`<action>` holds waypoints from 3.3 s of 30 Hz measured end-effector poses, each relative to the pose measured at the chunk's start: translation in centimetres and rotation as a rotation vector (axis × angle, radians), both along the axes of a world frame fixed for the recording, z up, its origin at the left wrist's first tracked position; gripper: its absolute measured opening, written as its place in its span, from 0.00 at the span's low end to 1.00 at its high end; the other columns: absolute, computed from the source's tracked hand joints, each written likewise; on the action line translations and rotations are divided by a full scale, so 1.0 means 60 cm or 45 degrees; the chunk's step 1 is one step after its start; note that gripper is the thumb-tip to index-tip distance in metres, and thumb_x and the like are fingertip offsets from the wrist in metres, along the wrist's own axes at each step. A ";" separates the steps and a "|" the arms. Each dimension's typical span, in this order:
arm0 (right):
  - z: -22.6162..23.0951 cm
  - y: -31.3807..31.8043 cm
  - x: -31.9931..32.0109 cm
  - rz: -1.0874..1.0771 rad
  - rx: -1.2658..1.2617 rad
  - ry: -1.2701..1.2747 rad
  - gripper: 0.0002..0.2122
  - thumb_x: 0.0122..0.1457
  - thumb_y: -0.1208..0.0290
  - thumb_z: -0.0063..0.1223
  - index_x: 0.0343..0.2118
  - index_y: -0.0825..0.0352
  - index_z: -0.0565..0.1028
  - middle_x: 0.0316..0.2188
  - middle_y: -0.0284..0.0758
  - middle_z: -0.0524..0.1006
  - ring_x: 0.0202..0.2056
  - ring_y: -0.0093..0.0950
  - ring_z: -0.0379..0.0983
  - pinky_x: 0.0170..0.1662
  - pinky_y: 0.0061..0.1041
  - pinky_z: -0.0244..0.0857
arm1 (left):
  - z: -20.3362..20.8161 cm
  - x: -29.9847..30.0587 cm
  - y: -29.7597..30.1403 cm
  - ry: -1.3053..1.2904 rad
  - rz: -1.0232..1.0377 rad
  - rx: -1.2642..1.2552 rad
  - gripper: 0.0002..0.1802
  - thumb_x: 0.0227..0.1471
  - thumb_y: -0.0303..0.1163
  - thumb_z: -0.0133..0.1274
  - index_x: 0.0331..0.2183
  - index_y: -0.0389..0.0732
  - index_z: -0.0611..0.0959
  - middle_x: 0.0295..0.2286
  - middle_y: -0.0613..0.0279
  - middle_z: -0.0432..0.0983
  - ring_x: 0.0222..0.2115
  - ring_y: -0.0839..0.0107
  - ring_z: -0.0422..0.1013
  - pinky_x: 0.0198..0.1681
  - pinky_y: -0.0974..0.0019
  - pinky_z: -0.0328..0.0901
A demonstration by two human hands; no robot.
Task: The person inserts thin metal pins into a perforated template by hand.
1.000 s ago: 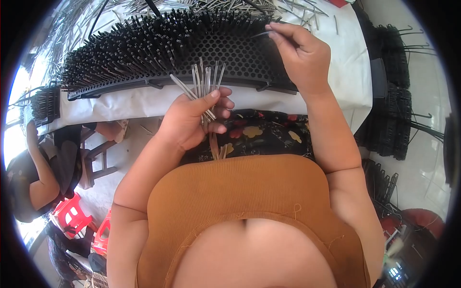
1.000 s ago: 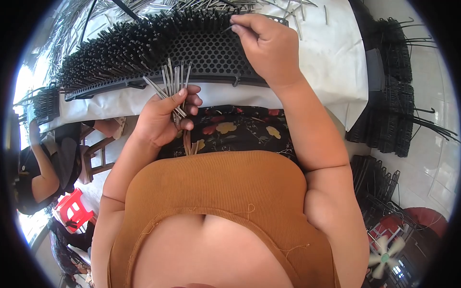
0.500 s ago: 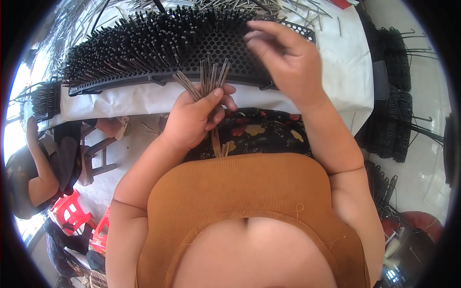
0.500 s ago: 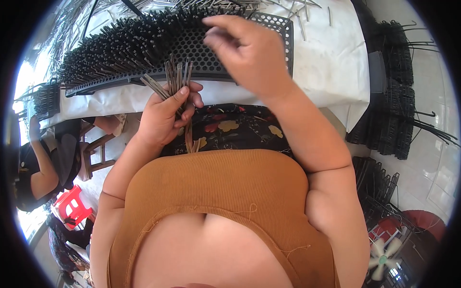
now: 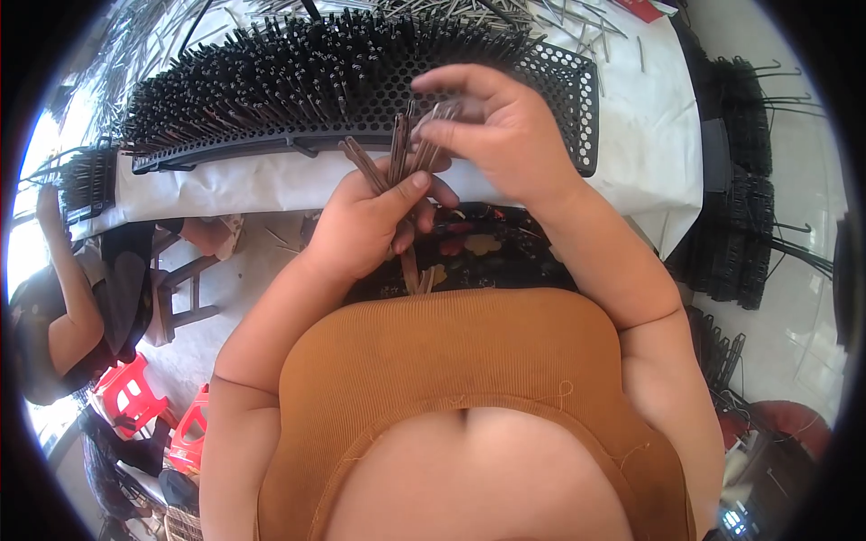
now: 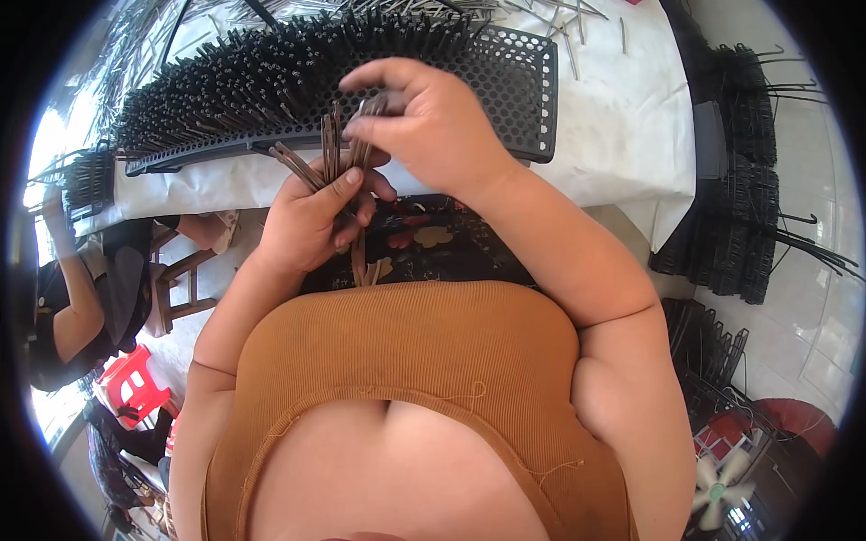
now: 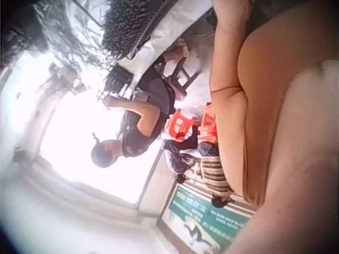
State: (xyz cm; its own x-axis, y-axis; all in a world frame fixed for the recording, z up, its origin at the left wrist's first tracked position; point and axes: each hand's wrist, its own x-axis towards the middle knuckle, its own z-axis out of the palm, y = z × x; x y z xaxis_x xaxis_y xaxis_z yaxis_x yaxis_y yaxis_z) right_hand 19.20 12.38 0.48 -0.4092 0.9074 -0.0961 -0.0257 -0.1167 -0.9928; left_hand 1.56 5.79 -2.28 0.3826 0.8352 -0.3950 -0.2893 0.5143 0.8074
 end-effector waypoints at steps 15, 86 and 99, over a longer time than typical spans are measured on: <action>-0.035 0.071 0.025 -0.504 0.787 0.068 0.06 0.61 0.81 0.54 0.41 0.72 0.76 0.37 0.39 0.82 0.39 0.23 0.79 0.42 0.19 0.74 | -0.016 -0.017 0.004 0.098 0.115 -0.241 0.14 0.64 0.28 0.43 0.45 0.30 0.77 0.32 0.54 0.78 0.16 0.84 0.57 0.16 0.80 0.51; 0.010 0.026 0.004 -0.039 0.110 0.124 0.06 0.58 0.80 0.57 0.37 0.72 0.78 0.30 0.36 0.82 0.32 0.20 0.78 0.32 0.17 0.72 | -0.006 -0.013 0.014 -0.284 -0.099 -0.173 0.12 0.62 0.28 0.48 0.45 0.32 0.76 0.31 0.55 0.78 0.16 0.85 0.57 0.15 0.79 0.50; -0.027 0.069 0.091 -0.540 0.993 -0.272 0.05 0.58 0.81 0.59 0.38 0.71 0.79 0.33 0.35 0.83 0.34 0.20 0.79 0.37 0.16 0.73 | -0.012 -0.012 0.023 -0.082 0.081 -0.344 0.09 0.60 0.25 0.52 0.41 0.32 0.76 0.30 0.57 0.75 0.18 0.84 0.57 0.15 0.81 0.51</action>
State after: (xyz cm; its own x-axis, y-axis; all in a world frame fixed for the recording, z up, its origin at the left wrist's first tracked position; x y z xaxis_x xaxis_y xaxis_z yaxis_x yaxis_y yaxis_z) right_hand 24.66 16.49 -1.16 -0.0704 0.8172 0.5720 0.2804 0.5665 -0.7749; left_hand 0.85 7.17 -3.00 0.3644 0.7262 -0.5830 -0.3739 0.6874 0.6226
